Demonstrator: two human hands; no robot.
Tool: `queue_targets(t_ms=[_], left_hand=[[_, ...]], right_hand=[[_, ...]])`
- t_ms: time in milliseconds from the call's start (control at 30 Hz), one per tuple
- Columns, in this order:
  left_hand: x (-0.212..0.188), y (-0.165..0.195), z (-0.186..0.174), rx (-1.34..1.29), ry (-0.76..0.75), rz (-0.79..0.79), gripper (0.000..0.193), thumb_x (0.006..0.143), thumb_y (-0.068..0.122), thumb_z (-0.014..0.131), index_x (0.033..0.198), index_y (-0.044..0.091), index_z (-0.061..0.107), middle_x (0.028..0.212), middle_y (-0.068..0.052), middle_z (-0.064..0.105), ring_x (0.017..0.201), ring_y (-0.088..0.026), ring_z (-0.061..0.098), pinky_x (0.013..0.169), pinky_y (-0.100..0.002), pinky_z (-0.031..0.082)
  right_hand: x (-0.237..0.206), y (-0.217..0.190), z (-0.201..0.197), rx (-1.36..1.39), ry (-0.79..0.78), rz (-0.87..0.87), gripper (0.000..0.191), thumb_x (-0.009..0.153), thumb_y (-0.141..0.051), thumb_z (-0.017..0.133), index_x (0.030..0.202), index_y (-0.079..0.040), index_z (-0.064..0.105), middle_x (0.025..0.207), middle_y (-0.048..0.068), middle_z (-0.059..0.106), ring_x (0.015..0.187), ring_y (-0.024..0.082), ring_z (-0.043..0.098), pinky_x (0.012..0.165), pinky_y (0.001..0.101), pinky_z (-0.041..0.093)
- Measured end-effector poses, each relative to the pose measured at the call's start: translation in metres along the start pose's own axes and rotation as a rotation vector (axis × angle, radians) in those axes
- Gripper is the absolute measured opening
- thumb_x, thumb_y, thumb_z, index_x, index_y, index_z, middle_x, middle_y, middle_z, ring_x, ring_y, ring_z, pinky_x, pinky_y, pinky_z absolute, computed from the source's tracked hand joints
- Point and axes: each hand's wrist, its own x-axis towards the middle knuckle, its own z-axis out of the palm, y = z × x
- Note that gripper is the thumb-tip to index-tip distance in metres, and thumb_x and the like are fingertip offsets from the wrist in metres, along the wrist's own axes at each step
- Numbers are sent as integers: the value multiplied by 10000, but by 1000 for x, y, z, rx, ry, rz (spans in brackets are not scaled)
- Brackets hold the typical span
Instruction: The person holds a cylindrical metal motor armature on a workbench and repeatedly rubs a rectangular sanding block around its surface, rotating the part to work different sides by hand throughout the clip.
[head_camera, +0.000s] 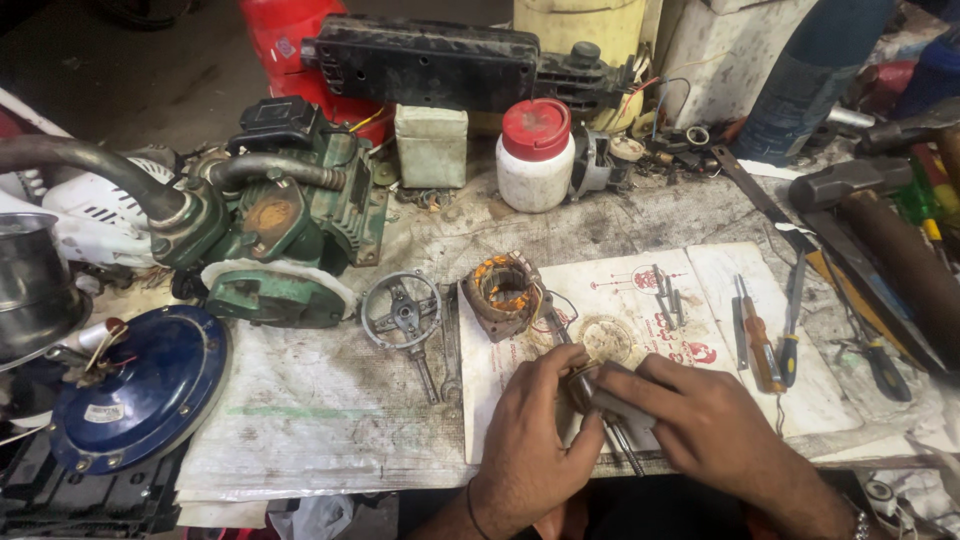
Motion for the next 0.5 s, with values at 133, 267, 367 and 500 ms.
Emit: queue_targets(t_ms=[133,267,367,500], left_hand=[[0,-1,1,1,3,9,575,865,109,716,1396,20,516,1221,-212,668,1148,-382,670,991,-448,538],[-1,0,0,0,-10,-4,577,866,117,718,1394,18,509,1229,-204,672,1152,-376,668,996,-449,531],[0,0,-1,3,-29,-51,606,843,111,711,1405,25,501,1207,-206,652,1134,-366,668,980,-449,532],[-1,0,0,11,11,16,590,849,87,701,1405,23,514,1242,-211,661,1173,-379,660,998,-450,536]], right_hand=[[-1,1,1,-1,26,-15,688,646,22,657,1301,-186,668,870,81,638,662,299,689,553,417,559],[-2,2,4,-16,16,36,705,678,9,671,1348,-212,673,921,83,638,664,293,689,567,415,567],[-4,5,4,-21,-6,-38,710,646,-12,683,1332,-191,669,936,82,631,683,298,687,579,424,565],[-5,8,1,-24,-28,-76,728,642,-11,683,1344,-204,677,922,86,618,681,296,685,568,429,554]])
